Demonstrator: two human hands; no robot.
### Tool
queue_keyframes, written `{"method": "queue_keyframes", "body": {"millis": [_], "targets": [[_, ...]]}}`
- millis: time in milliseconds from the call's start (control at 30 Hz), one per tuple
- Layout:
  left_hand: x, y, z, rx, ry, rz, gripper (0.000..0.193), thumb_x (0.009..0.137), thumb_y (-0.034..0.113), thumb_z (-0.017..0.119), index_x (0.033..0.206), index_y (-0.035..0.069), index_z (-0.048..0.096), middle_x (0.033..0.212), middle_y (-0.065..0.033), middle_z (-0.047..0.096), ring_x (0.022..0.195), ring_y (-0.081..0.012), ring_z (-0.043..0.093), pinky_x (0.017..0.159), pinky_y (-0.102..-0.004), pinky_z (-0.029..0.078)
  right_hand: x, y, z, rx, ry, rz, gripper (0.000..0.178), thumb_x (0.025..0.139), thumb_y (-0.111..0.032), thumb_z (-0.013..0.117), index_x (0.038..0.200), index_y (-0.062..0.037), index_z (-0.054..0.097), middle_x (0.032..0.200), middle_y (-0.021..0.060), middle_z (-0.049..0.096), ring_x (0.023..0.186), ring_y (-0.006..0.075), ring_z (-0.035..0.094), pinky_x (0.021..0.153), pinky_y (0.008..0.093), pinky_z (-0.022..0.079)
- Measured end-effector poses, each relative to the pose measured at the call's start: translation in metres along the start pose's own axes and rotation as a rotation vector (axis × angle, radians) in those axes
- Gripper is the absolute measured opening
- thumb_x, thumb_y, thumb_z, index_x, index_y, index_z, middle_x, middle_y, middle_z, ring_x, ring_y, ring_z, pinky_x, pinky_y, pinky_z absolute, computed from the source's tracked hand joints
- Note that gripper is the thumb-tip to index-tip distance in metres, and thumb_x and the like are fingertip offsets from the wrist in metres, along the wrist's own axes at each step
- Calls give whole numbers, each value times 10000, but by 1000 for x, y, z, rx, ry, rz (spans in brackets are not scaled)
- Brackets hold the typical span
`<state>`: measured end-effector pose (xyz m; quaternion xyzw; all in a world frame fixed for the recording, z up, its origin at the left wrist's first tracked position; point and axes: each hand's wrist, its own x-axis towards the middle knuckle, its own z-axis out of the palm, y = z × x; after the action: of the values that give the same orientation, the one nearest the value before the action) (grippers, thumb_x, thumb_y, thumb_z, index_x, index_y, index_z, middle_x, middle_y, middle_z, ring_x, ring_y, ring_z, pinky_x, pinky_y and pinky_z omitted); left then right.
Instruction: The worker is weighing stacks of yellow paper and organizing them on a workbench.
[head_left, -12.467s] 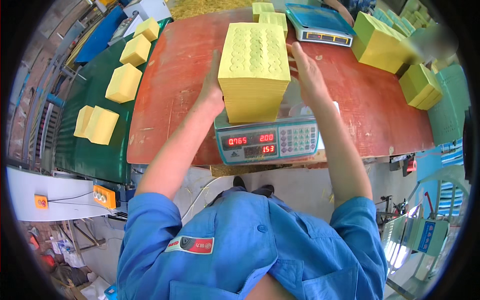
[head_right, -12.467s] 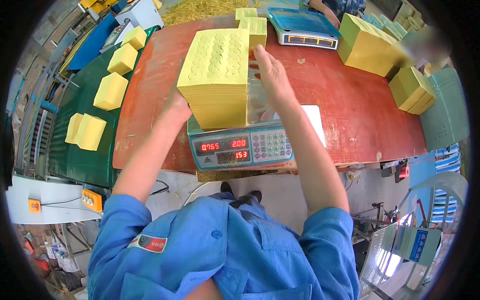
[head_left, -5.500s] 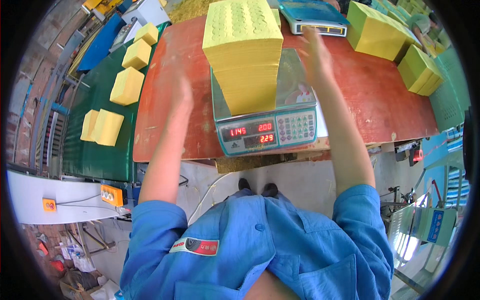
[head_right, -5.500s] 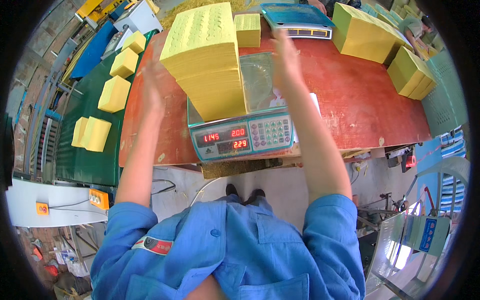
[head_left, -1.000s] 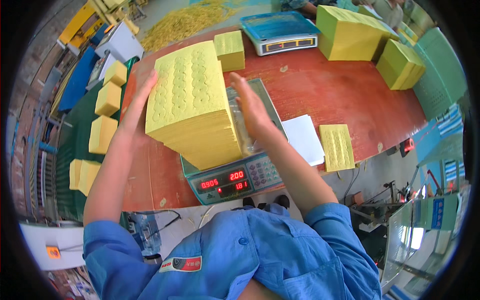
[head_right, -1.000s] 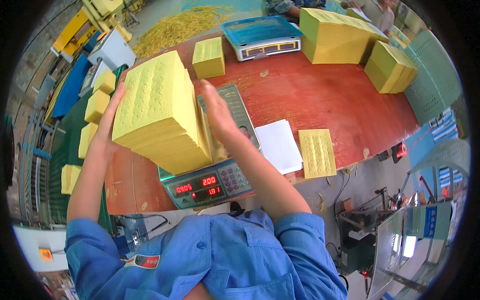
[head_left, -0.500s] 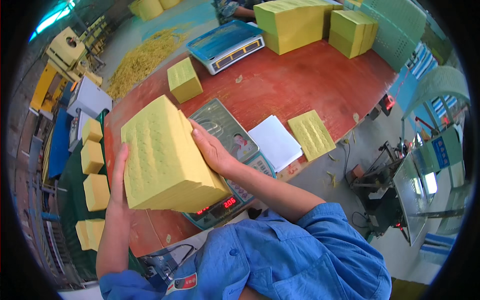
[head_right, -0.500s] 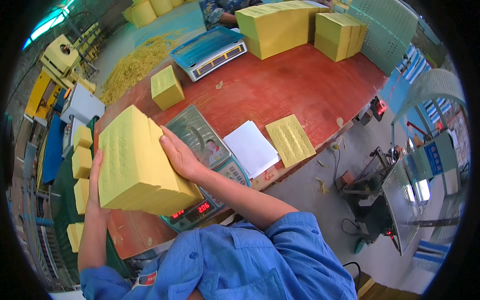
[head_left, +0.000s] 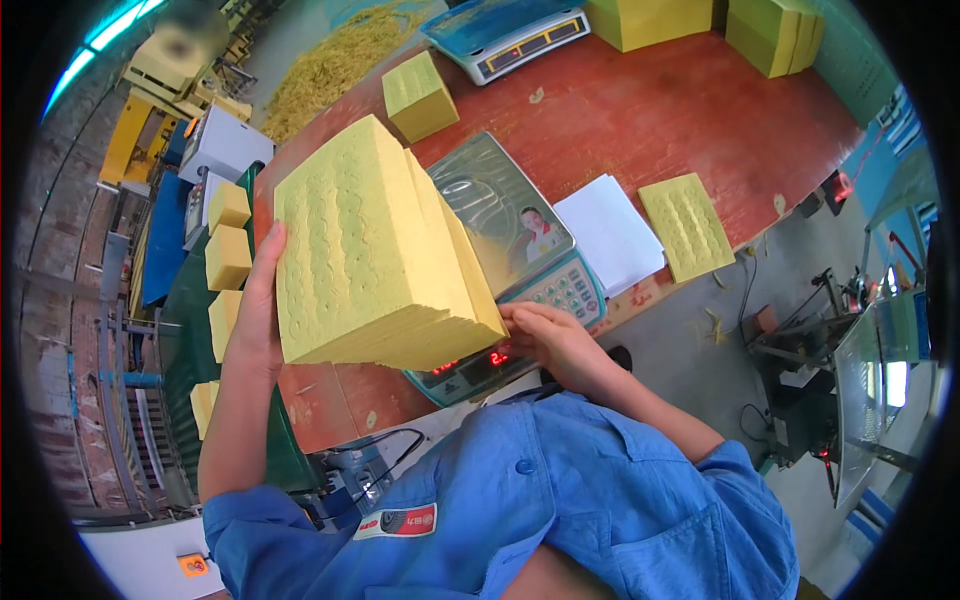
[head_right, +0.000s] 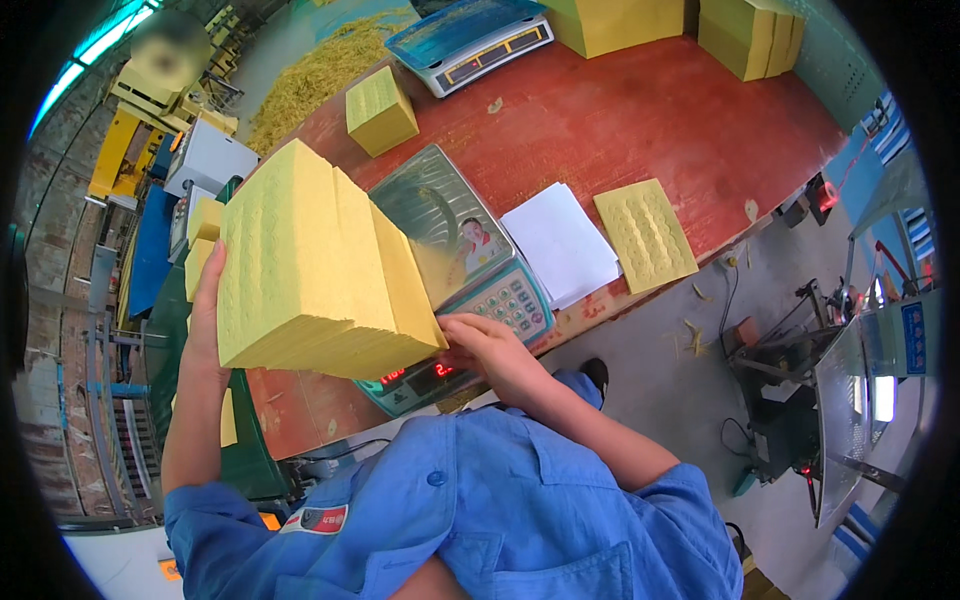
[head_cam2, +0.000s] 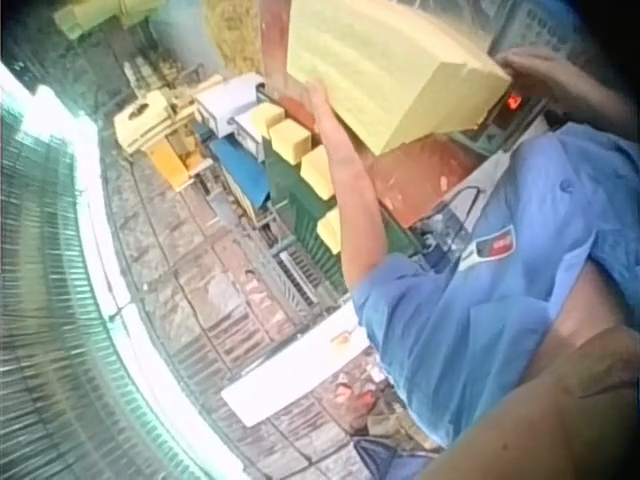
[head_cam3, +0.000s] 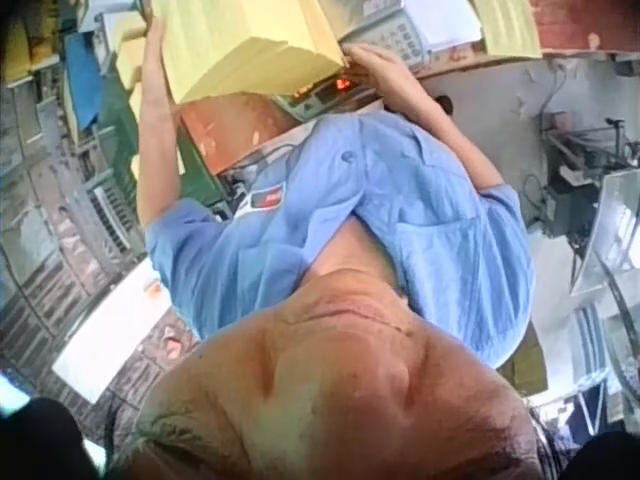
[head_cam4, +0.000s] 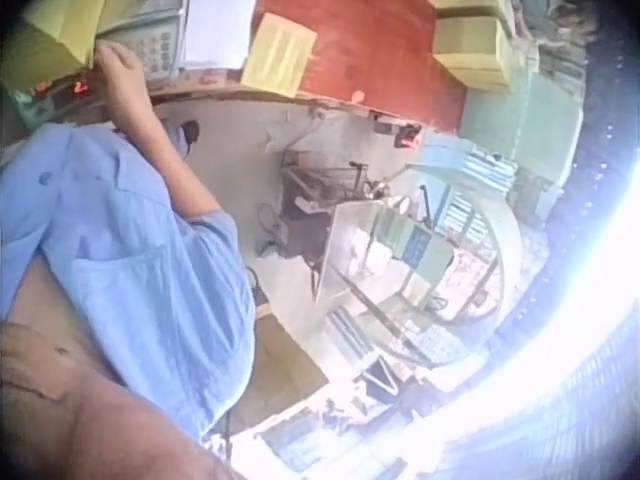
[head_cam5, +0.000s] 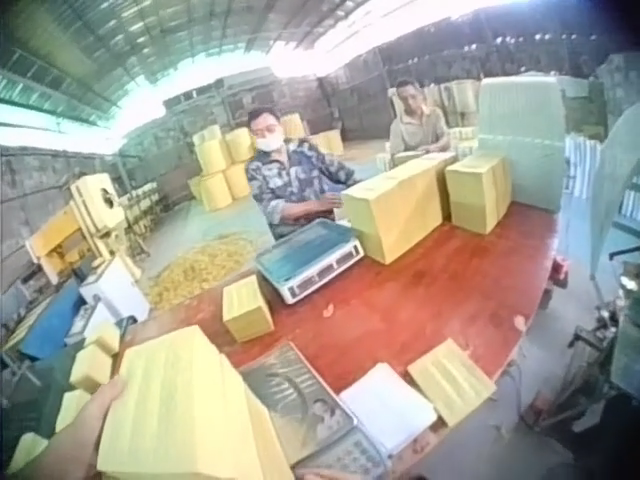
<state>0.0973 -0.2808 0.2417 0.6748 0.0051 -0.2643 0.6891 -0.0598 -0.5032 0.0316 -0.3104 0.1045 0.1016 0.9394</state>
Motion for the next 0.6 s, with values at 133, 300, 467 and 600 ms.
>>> {"method": "queue_keyframes", "body": {"millis": [133,300,467,600], "targets": [[1,0,9,-13,-51,-15,584,1008,477,443,1401,45,469,1297,-108,601,1155,-198,607,961,-340,500,16,-4,0,136,3,151,401,997,-295,558,1259,9,548,1171,97,633,1069,172,608,917,311,485],[6,-20,30,-119,13,1,559,990,450,488,1370,41,500,1274,-116,621,1096,-198,642,935,-342,528,-9,-37,-12,44,-46,37,497,981,-341,590,1325,9,510,1219,98,613,1097,164,590,937,307,465],[30,-23,102,-162,-189,139,513,1017,405,434,1381,47,492,1304,-96,601,1140,-212,614,963,-354,507,-39,-120,-48,-95,-48,-122,593,970,-359,605,1403,15,448,1267,109,588,1132,168,576,972,313,456],[69,-34,204,-267,-256,199,517,1018,412,416,1376,49,503,1321,-99,599,1145,-209,616,959,-358,509,-69,-230,-110,-351,123,-236,597,951,-365,626,1372,30,476,1219,103,613,1093,166,592,936,315,482]]}}
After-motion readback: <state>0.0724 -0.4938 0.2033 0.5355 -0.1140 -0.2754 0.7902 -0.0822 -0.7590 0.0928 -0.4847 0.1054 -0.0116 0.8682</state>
